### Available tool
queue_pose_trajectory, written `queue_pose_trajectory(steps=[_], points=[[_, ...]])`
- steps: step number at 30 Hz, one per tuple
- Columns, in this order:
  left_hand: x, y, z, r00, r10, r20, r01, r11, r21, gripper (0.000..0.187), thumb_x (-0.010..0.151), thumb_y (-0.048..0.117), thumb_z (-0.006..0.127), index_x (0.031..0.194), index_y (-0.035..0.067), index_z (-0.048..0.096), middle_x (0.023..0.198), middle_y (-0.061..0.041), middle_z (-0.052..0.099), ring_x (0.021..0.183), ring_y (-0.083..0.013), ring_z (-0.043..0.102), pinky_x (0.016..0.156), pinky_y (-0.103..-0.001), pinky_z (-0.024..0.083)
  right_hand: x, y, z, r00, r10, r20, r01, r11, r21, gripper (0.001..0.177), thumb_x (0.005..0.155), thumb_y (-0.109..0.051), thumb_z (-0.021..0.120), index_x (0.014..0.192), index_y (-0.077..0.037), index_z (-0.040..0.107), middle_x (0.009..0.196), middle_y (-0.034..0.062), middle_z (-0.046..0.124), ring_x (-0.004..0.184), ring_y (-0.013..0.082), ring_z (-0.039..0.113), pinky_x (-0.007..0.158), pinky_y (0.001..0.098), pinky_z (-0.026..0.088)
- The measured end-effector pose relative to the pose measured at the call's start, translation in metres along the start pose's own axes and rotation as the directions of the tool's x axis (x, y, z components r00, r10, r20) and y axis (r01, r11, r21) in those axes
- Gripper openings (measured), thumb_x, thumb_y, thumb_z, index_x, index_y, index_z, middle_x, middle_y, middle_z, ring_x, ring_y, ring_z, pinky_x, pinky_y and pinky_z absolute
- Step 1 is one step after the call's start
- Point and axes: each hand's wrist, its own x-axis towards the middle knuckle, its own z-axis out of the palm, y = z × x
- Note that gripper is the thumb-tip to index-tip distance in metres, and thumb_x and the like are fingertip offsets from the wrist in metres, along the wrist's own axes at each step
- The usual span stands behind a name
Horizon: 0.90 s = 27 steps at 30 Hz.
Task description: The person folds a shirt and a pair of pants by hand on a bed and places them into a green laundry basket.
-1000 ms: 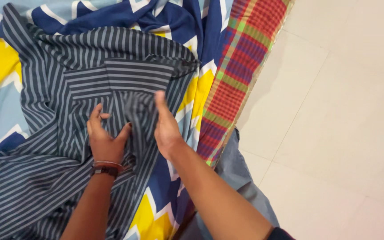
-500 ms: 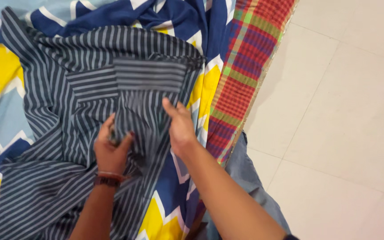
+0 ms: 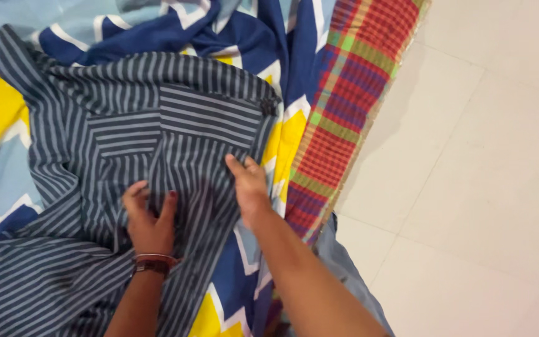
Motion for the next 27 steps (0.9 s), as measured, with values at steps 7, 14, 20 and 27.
queue_pose_trajectory(steps=[7,14,20,27], points=[[-0.043,-0.009,-0.027,0.994,0.102,-0.028,-0.082,0.914,0.397,0.029,0.102,0.018,0.068,0.123,0.001,0.056,0.121,-0.022,0.06,0.111,-0.042,0.062,0.09,-0.047,0.051,-0.087,0.029,0.009,0.994,0.068,-0.084,-0.065,0.997,0.031,0.093,0.09,-0.057,0.061,0.16,-0.005,0.026,0.165,0.0123,0.036,0.152,0.0217,0.034,0.121,0.0337,0.025],[-0.062,-0.045,-0.028,0.981,0.193,0.01,-0.188,0.945,0.268,0.047,0.095,0.019,0.07,0.135,-0.001,0.055,0.127,-0.021,0.06,0.115,-0.0395,0.061,0.096,-0.047,0.05,-0.038,0.028,0.004,0.998,0.009,0.062,0.004,0.98,-0.199,0.052,0.108,-0.033,0.065,0.127,0.014,0.051,0.095,0.0178,0.041,0.088,0.022,0.039,0.081,0.0412,0.036],[-0.053,-0.054,-0.036,0.992,0.03,0.119,-0.057,0.972,0.229,0.051,0.09,0.025,0.073,0.134,0.004,0.06,0.117,-0.019,0.063,0.107,-0.0342,0.062,0.093,-0.044,0.05,-0.051,-0.004,0.024,0.994,-0.1,0.043,0.109,0.953,-0.282,0.045,0.106,-0.025,0.064,0.141,0.001,0.058,0.095,0.0287,0.057,0.081,0.0318,0.044,0.078,0.0473,0.037],[-0.064,-0.073,-0.054,0.989,0.116,0.089,-0.14,0.933,0.333,0.046,0.094,0.035,0.067,0.133,0.01,0.064,0.129,-0.015,0.064,0.118,-0.0369,0.06,0.1,-0.047,0.048,-0.143,0.075,0.037,0.744,-0.668,0.021,0.5,0.536,-0.68,0.069,0.096,-0.013,0.061,0.154,0.006,0.029,0.16,0.0305,0.035,0.151,0.0427,0.033,0.124,0.0448,0.026]])
